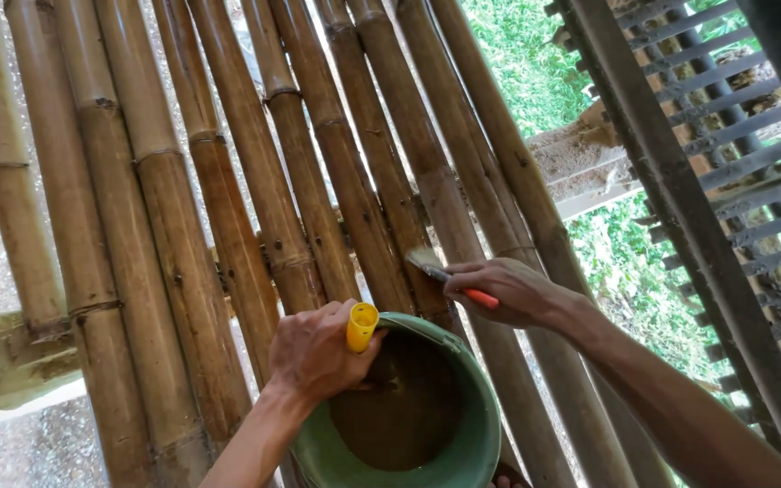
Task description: The person holds a green bucket containing a dark liquid in their left hand and uses a paintbrush in their right hand to apply the liquid onto a vertical bamboo wall. The person repeatedly dips the brush into the bucket and paints the bamboo stalks in a rhythmic motion.
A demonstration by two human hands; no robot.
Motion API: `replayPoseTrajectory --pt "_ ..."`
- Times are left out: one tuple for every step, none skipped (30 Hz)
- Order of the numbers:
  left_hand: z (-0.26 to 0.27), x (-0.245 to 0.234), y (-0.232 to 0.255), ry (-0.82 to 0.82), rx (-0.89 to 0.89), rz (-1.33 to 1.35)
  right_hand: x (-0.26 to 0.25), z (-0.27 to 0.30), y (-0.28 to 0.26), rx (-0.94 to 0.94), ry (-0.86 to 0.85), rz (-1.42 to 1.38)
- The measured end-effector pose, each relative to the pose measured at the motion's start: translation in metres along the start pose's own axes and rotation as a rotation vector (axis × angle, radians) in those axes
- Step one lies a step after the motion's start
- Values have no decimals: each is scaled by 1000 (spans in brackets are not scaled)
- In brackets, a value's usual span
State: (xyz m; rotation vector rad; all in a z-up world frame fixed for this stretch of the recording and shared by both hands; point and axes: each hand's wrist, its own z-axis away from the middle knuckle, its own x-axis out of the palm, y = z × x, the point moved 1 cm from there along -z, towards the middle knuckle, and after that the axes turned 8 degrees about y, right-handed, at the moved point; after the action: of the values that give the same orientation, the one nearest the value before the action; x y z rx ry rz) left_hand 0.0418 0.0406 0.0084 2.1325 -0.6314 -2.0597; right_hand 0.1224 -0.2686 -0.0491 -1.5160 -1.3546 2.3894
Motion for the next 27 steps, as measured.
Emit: replayPoseTrajectory --pt "1 2 -1 0 4 0 -12 -7 -6 2 3 0" --pt "2 4 -2 -11 -2 -13 -23 -14 -11 24 -18 -51" --pt "4 6 -3 -28 -7 -26 -33 -19 -17 50 -40 -106" --pt "4 5 -2 -34 -2 -26 -40 -34 -14 56 -37 -111" --pt "3 3 0 -33 0 -25 -47 -52 -11 46 -35 -121" --pt "3 0 1 -32 1 -24 -55 -70 -9 36 -33 -132" --pt "2 4 -2 -25 6 -26 -57 -94 3 33 -27 -127" --pt "0 8 -5 -20 51 -26 -58 -118 15 61 -50 -108" --pt "2 12 -7 -21 92 -25 -57 -140 27 91 -80 -93" --pt "1 13 -7 -21 92 -24 -54 -148 38 91 -80 -93" --pt "1 13 -7 -8 99 -24 -50 -158 46 -91 73 -85" --pt "1 13 -7 5 107 -24 -47 -167 54 -273 224 -76" --pt "0 13 -7 9 105 -24 -43 -160 43 -277 223 -73" --pt "0 12 -7 0 100 -34 -38 -153 32 -226 220 -50" --pt "2 12 -6 -14 92 -42 -32 -143 21 -174 212 -30" --pt "2 9 -6 -14 85 -39 -10 -130 24 -176 205 -30" --pt "3 8 -4 -13 55 -44 11 -111 28 -243 323 21" --pt "3 6 -2 -13 25 -49 32 -92 32 -311 439 73" --pt "2 6 -2 -4 31 -46 31 -68 24 -312 443 84" --pt "1 6 -1 -13 20 -35 30 -46 16 -249 344 47" --pt "4 5 -1 -28 6 -26 33 -20 7 -183 243 6" --pt "2 5 -2 -26 9 -23 20 -9 -6 -181 244 10" --pt "2 6 -3 -32 13 -31 11 6 -20 -138 119 -30" --pt "3 5 -3 -38 17 -39 2 21 -35 -94 -5 -72" --pt "4 7 -3 -36 22 -38 -9 19 -35 -92 -1 -69" --pt "5 9 -4 -38 18 -37 -19 17 -36 -34 -121 -120" --pt "4 9 -5 -36 13 -41 -30 13 -36 18 -240 -170"
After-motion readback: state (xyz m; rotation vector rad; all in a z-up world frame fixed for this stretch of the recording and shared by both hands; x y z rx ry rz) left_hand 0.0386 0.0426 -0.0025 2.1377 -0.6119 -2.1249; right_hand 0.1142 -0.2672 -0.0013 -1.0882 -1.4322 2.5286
